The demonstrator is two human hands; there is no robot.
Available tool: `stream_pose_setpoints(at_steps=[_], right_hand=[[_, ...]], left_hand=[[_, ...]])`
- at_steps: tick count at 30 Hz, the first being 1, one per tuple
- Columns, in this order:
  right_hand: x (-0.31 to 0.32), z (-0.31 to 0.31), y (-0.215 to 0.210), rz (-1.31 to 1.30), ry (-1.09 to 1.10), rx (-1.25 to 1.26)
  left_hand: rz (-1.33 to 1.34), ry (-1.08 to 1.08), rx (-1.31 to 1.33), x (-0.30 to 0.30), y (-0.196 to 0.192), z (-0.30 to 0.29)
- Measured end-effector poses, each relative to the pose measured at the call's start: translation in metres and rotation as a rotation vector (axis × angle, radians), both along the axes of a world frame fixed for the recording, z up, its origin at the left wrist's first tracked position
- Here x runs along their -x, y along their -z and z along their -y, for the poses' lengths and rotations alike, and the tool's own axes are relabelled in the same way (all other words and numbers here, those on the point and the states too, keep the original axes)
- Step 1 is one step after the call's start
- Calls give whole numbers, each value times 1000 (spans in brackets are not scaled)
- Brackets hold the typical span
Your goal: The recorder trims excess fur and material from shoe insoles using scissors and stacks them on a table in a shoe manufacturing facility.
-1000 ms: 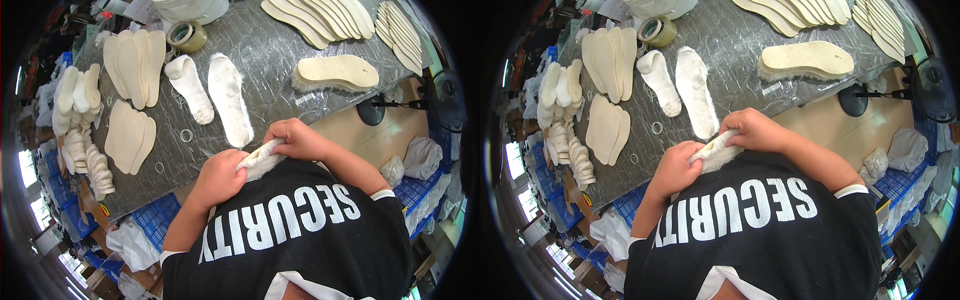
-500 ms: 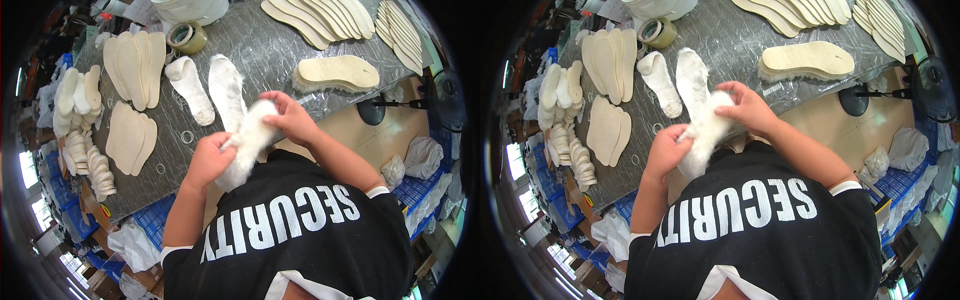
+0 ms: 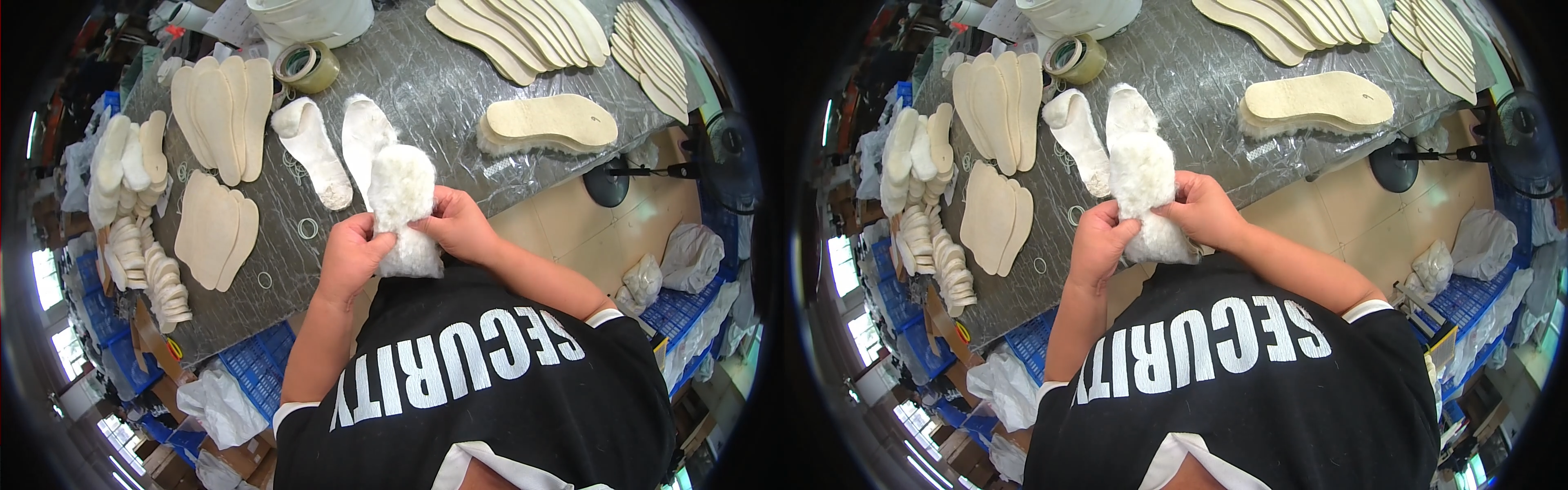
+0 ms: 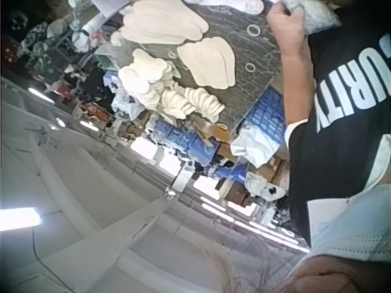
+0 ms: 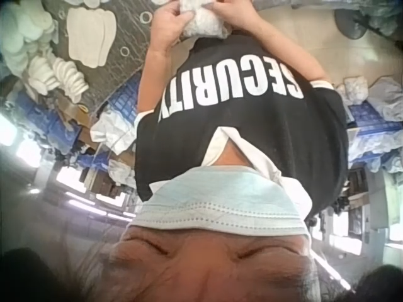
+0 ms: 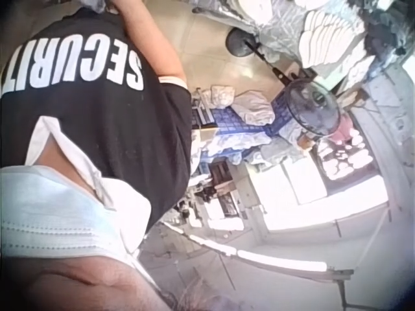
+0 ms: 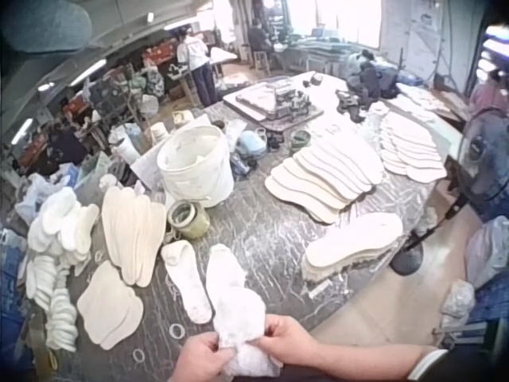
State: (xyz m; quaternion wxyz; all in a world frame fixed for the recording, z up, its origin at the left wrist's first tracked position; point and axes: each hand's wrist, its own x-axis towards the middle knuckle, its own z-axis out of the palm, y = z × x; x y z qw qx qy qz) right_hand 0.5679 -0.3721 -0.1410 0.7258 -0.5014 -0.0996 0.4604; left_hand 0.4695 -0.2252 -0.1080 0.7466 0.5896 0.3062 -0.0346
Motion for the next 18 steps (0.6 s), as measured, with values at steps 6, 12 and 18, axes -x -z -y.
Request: stream_pose_setpoints(at_steps=[6,12,18], right_hand=[[6,1,8,-116,41,-39],[9,7,19,-174,41,-148],[-2,16,15,-354,20,-351]], left_hand=[[6,145,-349,1,-11,12],[188,-18,-241,4,-2,13],[289,205,-724,3,-20,7]])
